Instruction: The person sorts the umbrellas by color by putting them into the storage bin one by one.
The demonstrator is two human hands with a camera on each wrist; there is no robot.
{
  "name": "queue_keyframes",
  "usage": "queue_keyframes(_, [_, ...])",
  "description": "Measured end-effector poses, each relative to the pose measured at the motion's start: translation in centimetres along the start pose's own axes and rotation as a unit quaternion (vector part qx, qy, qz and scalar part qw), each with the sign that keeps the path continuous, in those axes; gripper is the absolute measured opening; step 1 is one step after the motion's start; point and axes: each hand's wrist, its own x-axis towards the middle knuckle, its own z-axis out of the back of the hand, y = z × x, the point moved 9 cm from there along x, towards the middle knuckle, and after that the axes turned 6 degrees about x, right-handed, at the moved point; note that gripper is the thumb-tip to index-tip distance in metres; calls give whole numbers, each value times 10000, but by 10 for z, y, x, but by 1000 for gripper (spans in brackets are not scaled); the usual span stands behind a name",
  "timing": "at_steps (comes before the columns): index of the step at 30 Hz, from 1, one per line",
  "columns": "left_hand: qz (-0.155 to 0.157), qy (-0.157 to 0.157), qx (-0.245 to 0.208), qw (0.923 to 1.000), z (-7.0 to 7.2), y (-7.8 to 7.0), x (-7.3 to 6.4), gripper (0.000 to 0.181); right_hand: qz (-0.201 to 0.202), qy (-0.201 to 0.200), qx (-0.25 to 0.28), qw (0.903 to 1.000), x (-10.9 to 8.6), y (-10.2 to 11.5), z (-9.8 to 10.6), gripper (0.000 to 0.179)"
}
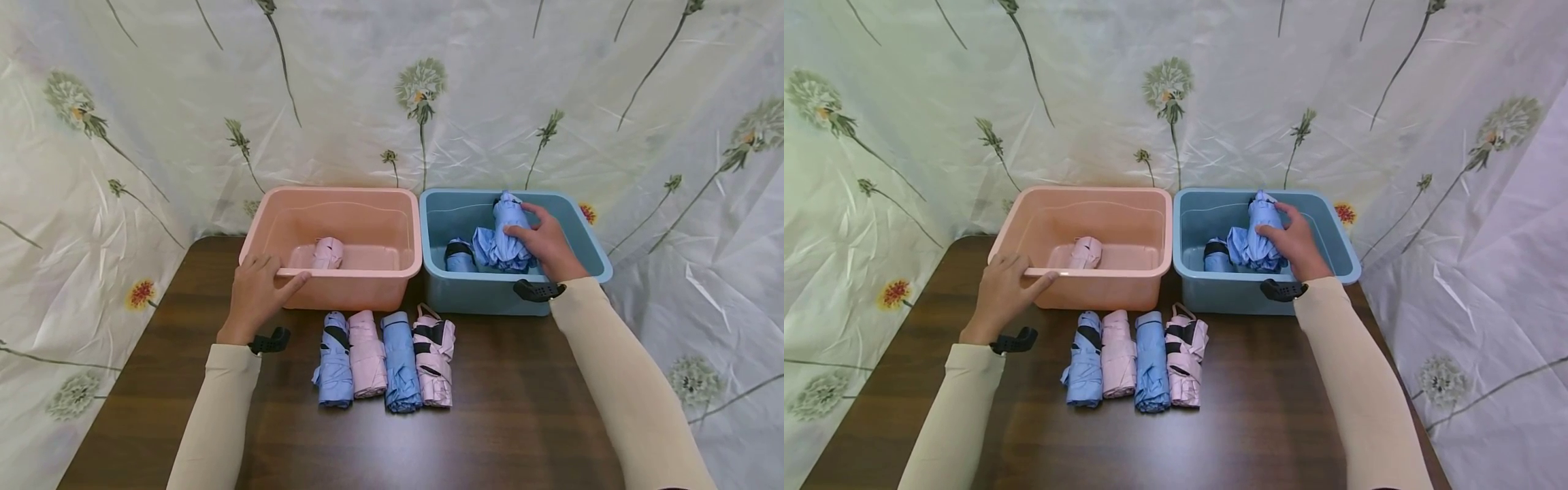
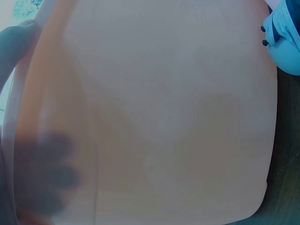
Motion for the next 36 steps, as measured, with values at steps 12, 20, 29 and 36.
queue_keyframes(12, [24,-35,16,10000,2,-1,1,51,-102,204,-319,9992,5,-5,-6,83])
queue_keyframes(20, [43,41,-5,10000,-2,0,0,52,-335,254,-636,9971,5,-13,-8,85])
queue_keyframes(29, [-36,-82,47,9999,1,-2,0,51,-357,343,-893,9948,5,-12,-9,85])
queue_keyframes(36, [12,-79,-10,10000,1,0,-1,50,-358,369,-913,9945,5,-10,-10,83])
